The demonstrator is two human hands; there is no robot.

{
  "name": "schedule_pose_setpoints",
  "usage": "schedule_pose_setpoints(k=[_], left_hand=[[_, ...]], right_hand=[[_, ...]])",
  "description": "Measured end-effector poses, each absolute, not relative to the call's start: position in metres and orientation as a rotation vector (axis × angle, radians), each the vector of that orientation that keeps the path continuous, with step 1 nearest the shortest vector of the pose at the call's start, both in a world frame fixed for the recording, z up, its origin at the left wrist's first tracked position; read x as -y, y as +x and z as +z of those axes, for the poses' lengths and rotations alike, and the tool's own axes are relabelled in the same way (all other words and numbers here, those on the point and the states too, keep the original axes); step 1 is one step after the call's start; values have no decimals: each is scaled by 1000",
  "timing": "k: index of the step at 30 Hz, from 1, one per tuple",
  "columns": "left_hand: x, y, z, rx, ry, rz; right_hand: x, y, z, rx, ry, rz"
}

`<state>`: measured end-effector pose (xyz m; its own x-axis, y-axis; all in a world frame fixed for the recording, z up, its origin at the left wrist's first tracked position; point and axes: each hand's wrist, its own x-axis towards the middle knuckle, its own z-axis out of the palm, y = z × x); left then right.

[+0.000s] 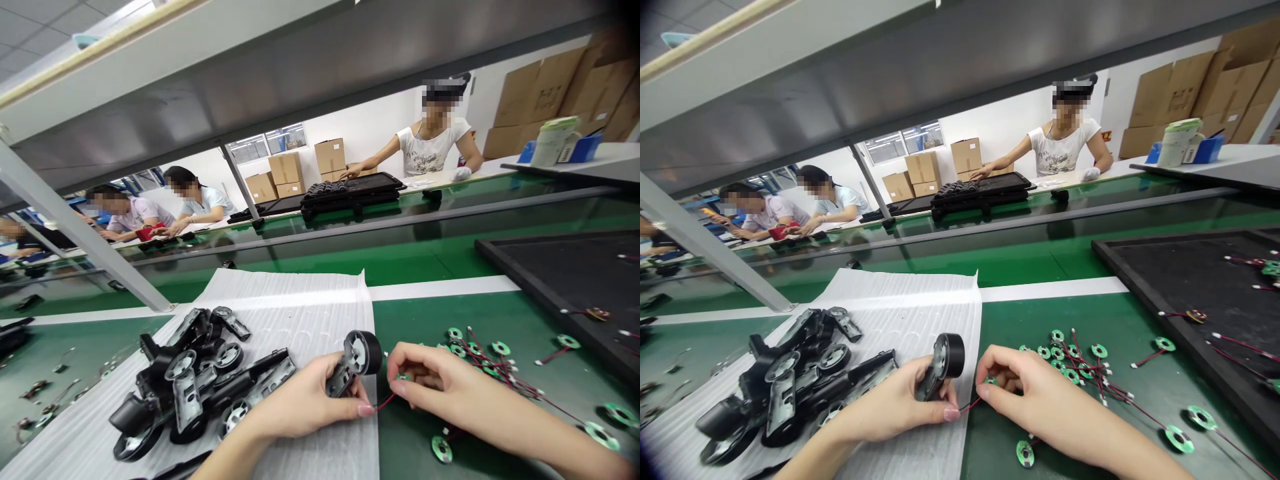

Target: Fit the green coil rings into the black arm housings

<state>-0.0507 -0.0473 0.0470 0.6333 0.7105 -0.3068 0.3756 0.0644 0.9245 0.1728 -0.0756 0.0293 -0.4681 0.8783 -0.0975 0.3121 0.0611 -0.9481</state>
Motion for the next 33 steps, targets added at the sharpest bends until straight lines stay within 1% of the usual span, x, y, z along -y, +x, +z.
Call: schedule_pose_setpoints(k=[3, 7, 9, 11, 14, 17, 20, 25, 29, 33], left_hand=[[46, -53, 45, -1013, 1599, 424], [46, -45, 38, -1122, 1581, 692], [51, -37, 32, -1125, 1416, 876], [58, -27, 26, -1065, 1122, 988], [70, -15, 16, -963, 674, 975], [74, -12, 12, -928, 523, 943], [68, -17, 15, -926, 678, 939], [63, -26, 20, -1133, 1214, 823], [72, -27, 20, -1151, 1415, 707], [73, -24, 17, -1163, 1535, 708]], right_hand=[[75, 173, 28, 1970, -1275, 1152], [78, 166, 24, 2017, -1244, 944], [81, 158, 19, 2013, -1191, 844], [84, 148, 12, 2012, -1136, 754], [89, 135, 4, 2027, -1123, 677], [90, 130, 1, 2022, -1138, 682], [88, 134, 6, 1975, -1116, 722], [86, 147, 17, 1887, -1177, 730], [90, 150, 19, 1882, -1092, 602], [94, 149, 19, 1902, -978, 434]])
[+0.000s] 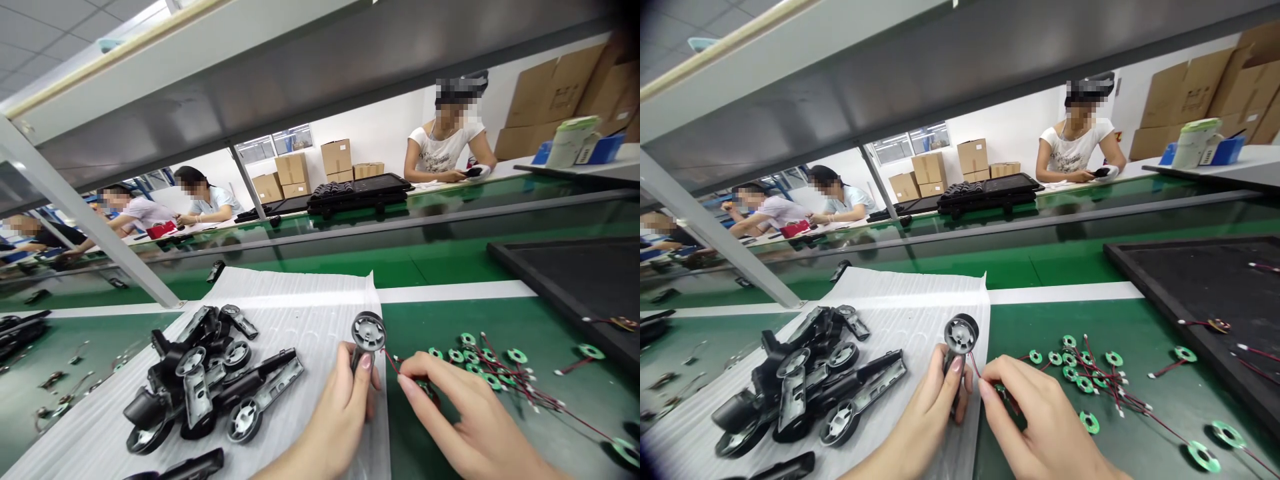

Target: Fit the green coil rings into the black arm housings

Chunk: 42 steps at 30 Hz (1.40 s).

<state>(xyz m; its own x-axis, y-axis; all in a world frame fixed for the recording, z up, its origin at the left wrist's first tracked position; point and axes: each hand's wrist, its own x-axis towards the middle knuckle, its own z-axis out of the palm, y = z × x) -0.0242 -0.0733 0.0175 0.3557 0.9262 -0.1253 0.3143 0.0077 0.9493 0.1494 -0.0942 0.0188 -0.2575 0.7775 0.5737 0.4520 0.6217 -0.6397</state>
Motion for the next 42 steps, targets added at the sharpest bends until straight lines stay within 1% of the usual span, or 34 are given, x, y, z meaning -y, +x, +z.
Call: schedule_pose_setpoints(k=[4, 8, 17, 24, 27, 31, 35, 37, 39, 42], left_hand=[[71, -20, 9, -1113, 1457, 796], [73, -16, 3, -1084, 1405, 812], [78, -9, 10, -1070, 1260, 785], [82, -4, 17, -1081, 1186, 824], [83, -4, 17, -1079, 1153, 823], [83, -5, 15, -1079, 1150, 824], [81, -6, 12, -1080, 1176, 822], [80, -6, 11, -1074, 1180, 818], [78, -7, 10, -1064, 1189, 802], [77, -8, 9, -1049, 1209, 765]], right_hand=[[95, 148, 19, 1890, -944, 390], [93, 148, 16, 1859, -1015, 409], [91, 147, 7, 1893, -1070, 371], [90, 146, 6, 1935, -1085, 150], [91, 146, 6, 1955, -1086, 125], [90, 145, 5, 1961, -1128, 205], [89, 144, 7, 1895, -1186, 443], [88, 145, 8, 1844, -1234, 511], [87, 148, 8, 1805, -1289, 460], [85, 152, 8, 1819, -1301, 240]])
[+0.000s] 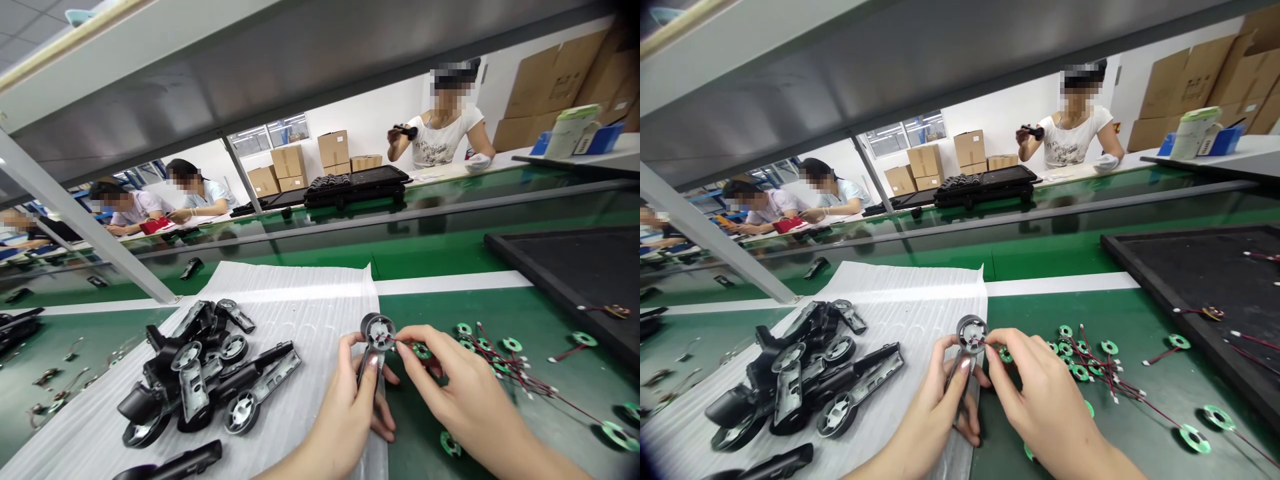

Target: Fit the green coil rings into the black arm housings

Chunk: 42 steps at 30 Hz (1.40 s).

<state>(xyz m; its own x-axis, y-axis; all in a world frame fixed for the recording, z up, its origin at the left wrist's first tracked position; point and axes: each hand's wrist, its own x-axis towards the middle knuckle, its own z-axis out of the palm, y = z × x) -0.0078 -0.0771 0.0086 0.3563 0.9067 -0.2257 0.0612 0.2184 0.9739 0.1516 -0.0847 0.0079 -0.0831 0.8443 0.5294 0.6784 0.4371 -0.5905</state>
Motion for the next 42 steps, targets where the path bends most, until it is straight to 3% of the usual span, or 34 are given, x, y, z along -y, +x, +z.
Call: schedule_pose_setpoints(k=[5, 23, 35, 42], left_hand=[[77, -8, 8, -1044, 1230, 717], [74, -9, 9, -1105, 1293, 530], [71, -12, 19, -1068, 1163, 477], [69, -12, 21, -1022, 1087, 447]], right_hand=[[81, 154, 9, 1965, -1206, -12], [79, 148, 3, 2175, -1244, -126], [78, 153, 2, 1967, -1344, 302], [77, 148, -1, 2167, -1264, -16]])
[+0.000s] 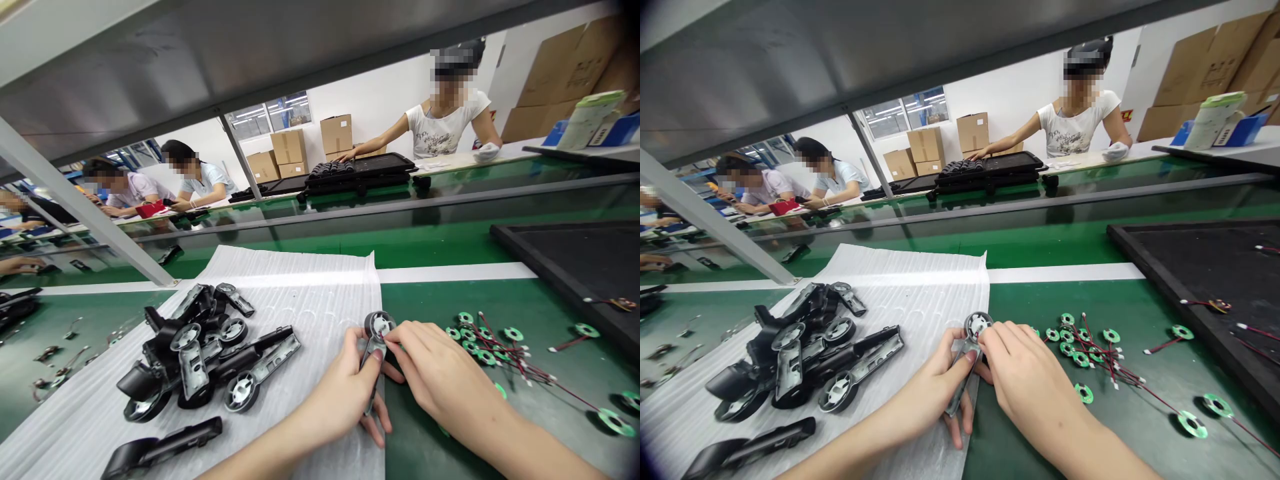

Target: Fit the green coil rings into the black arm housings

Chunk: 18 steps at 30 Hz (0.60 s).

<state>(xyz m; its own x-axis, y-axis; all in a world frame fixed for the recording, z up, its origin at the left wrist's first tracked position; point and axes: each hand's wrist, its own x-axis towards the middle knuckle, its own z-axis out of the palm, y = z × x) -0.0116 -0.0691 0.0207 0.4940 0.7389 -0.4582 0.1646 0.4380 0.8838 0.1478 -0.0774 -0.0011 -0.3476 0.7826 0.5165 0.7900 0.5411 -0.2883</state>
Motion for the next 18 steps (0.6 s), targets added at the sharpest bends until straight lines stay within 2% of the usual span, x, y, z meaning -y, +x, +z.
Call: schedule_pose_setpoints(k=[3, 13, 18], left_hand=[[68, -12, 24, -1020, 1058, 411], [70, -14, 23, -1048, 1119, 432], [71, -14, 18, -1063, 1164, 486]], right_hand=[[75, 148, -2, 2163, -1251, -65], [73, 155, 1, 2003, -1173, 315], [74, 157, 4, 1977, -1202, 328]])
